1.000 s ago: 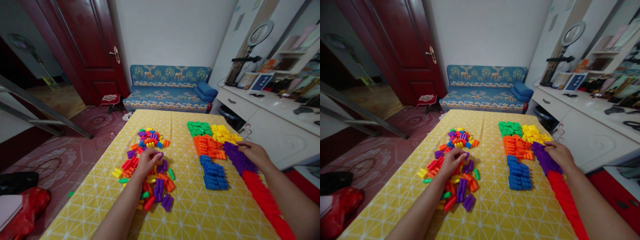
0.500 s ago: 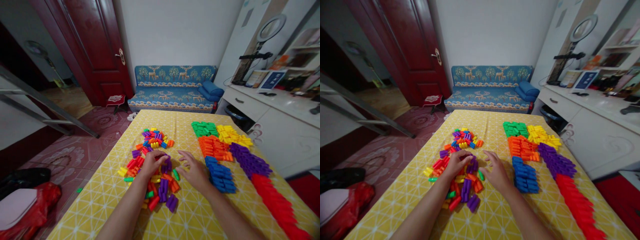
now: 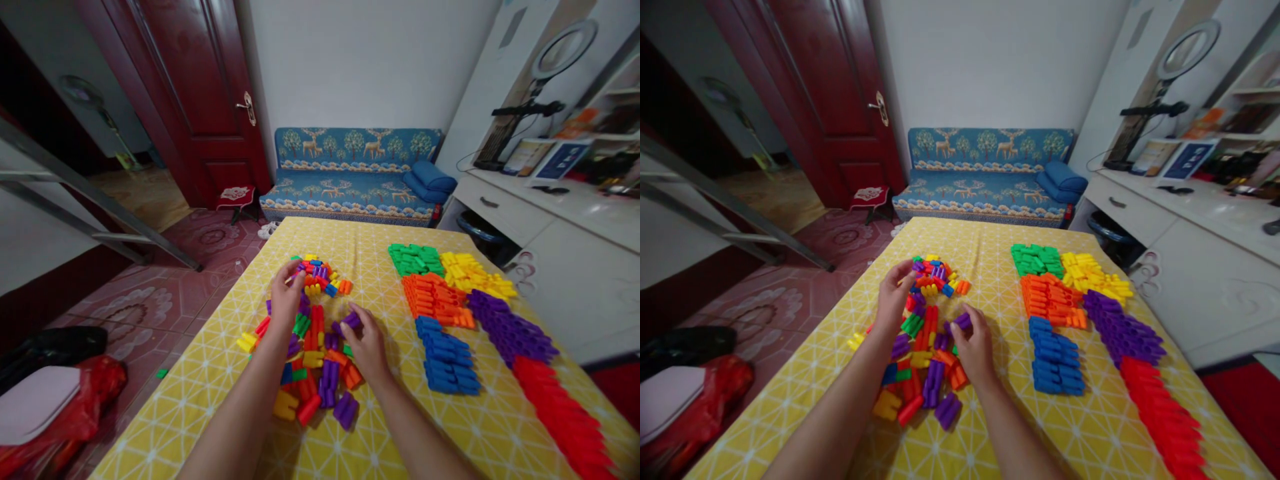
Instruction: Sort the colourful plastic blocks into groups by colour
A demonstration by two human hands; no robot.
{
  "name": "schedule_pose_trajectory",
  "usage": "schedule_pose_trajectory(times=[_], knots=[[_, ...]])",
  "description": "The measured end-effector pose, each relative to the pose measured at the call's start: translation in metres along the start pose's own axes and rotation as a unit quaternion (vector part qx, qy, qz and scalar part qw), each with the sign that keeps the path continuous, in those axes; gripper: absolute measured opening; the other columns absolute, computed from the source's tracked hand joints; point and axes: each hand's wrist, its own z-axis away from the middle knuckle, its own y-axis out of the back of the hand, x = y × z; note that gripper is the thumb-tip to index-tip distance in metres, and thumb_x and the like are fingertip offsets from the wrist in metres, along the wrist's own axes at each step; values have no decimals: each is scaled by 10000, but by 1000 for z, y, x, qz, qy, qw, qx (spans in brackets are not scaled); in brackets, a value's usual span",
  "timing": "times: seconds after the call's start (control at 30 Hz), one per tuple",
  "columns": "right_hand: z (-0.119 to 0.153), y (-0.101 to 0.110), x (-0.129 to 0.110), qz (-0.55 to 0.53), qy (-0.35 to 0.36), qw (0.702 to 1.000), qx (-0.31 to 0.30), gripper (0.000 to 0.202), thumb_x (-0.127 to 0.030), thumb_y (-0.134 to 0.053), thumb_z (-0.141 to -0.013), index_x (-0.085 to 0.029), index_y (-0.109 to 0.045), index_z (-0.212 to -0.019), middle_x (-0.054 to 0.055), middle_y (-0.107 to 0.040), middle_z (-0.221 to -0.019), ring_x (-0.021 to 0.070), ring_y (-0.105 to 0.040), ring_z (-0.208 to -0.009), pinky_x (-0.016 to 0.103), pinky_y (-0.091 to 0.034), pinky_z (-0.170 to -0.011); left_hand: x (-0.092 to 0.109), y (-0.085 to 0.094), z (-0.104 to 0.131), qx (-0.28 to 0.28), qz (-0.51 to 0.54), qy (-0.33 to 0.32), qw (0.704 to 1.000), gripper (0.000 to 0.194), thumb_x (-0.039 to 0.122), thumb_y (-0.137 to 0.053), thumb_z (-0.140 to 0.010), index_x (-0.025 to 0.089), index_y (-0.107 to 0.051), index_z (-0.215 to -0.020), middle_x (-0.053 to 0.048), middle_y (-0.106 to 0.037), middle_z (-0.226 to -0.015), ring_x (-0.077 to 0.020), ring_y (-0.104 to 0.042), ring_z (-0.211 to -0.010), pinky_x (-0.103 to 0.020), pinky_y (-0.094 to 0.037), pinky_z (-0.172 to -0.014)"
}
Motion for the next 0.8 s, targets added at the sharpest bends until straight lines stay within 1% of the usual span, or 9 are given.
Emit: schedule_pose_trajectory(times=[0.07, 0.13, 0.23, 0.3, 0.4, 0.5, 0.6, 0.73, 0.8], knots=[[1, -2, 0, -6, -1, 1000, -1, 382, -274, -623, -796, -200, -609, -1170, 104, -633, -1171, 247, -584, -1099, 428, -476, -966, 0, -3, -29, -12, -70, -1, 998, 420, 324, -624, -816, 183, -618, -1212, -110, -634, -1244, -257, -575, -1172, -371, -465, -972], [1, -3, 0, -15, -12, 1000, -6, 365, -279, -615, -808, -195, -604, -1164, 109, -627, -1161, 238, -591, -1071, 406, -498, -925, -4, -10, -57, -52, -194, -13, 979, 482, 357, -681, -771, 193, -627, -1221, -123, -588, -1308, -287, -506, -1258, -404, -378, -1068], [2, -3, 3, -28, -30, 999, -1, 354, -305, -605, -825, -186, -597, -1158, 120, -611, -1156, 229, -600, -1023, 363, -530, -826, -13, -24, -85, -121, -367, 55, 921, 679, 549, -701, -712, 215, -591, -1293, -181, -481, -1410, -395, -392, -1341, -513, -322, -1078], [2, -3, 6, -31, -38, 999, 17, 376, -323, -596, -835, -187, -579, -1184, 125, -597, -1166, 227, -597, -1012, 352, -538, -785, -21, -33, -94, -174, -417, 95, 887, 799, 660, -661, -687, 204, -555, -1335, -222, -456, -1418, -460, -379, -1329, -578, -331, -1036], [1, -3, 10, -28, -32, 998, 45, 442, -346, -577, -854, -196, -523, -1267, 132, -552, -1254, 235, -561, -1103, 385, -526, -855, -31, -45, -98, -237, -412, 81, 876, 779, 667, -679, -653, 218, -601, -1285, -197, -514, -1370, -445, -458, -1270, -544, -370, -1014], [-1, -3, 13, -26, -22, 998, 52, 511, -366, -567, -866, -215, -460, -1342, 130, -482, -1373, 243, -489, -1234, 427, -468, -976, -33, -52, -94, -299, -376, 29, 876, 636, 536, -788, -580, 264, -696, -1147, -113, -581, -1311, -356, -541, -1207, -413, -409, -1017], [-2, -4, 13, -26, -27, 998, 51, 536, -387, -558, -872, -217, -441, -1366, 131, -453, -1413, 249, -462, -1275, 440, -437, -1014, -26, -52, -87, -374, -324, -32, 869, 520, 367, -847, -516, 315, -748, -1023, -30, -640, -1243, -269, -599, -1128, -297, -434, -988], [-3, -4, 12, -30, -32, 998, 51, 549, -401, -552, -875, -195, -434, -1371, 146, -438, -1432, 252, -448, -1296, 439, -427, -1025, -10, -41, -77, -504, -231, -144, 820, 409, 239, -812, -541, 300, -776, -944, -32, -709, -1101, -258, -640, -1024, -291, -465, -926], [-3, -5, 13, -33, -32, 998, 50, 556, -406, -553, -873, -191, -434, -1371, 150, -439, -1432, 255, -445, -1301, 445, -423, -1029, 0, -31, -69, -527, -233, -174, 799, 344, 199, -763, -591, 294, -782, -922, -42, -725, -1040, -253, -655, -969, -293, -473, -893]])
